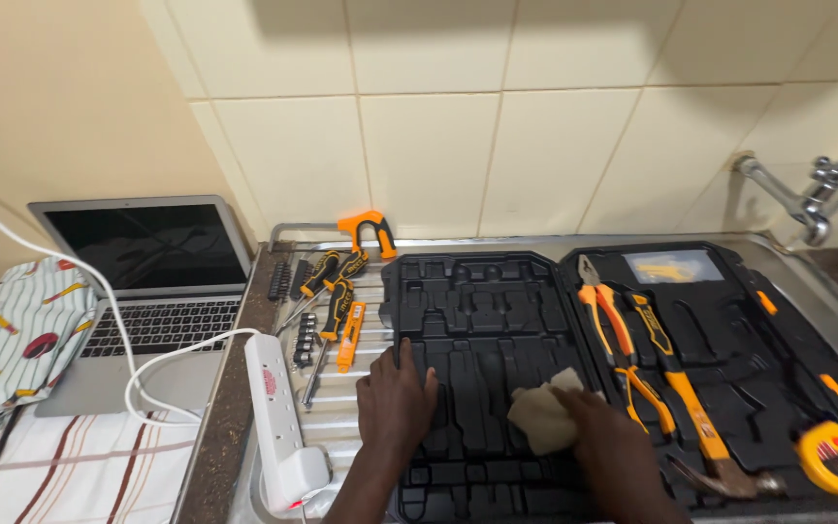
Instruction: The person wipes the interior of an open black toolbox with a cloth. The toolbox contains several tools, including pliers, a hammer, and a tape measure. The person systematically cleans the empty slots and surfaces inside the case.
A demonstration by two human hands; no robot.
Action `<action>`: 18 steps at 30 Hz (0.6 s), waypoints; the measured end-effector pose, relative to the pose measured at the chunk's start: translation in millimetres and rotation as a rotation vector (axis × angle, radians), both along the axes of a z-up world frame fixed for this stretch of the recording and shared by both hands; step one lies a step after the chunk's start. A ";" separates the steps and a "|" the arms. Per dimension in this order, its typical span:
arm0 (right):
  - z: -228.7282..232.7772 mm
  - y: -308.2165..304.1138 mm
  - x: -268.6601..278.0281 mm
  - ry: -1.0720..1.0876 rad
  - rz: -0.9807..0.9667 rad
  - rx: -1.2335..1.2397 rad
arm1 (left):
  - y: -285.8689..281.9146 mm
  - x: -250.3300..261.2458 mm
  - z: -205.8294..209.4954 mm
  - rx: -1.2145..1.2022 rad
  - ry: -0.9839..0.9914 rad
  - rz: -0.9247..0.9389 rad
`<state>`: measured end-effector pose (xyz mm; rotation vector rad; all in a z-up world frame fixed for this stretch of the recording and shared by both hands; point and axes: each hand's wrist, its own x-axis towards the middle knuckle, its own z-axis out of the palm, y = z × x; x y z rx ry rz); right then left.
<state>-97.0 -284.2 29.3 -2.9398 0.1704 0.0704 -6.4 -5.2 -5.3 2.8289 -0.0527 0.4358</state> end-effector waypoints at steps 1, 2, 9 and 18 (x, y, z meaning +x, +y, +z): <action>4.0 1.0 -6.5 0.002 -0.013 0.001 | 0.7 -0.9 0.0 0.001 0.002 -0.013; 8.3 2.4 -12.9 0.012 -0.032 0.054 | 1.7 -1.7 0.4 -0.015 -0.005 -0.016; 91.3 11.1 -43.1 0.255 0.258 0.537 | 7.8 -4.5 -11.5 -0.100 -0.173 -0.032; 35.9 -6.0 79.4 -0.315 0.102 0.330 | 11.5 -5.8 -7.6 -0.162 -0.086 -0.070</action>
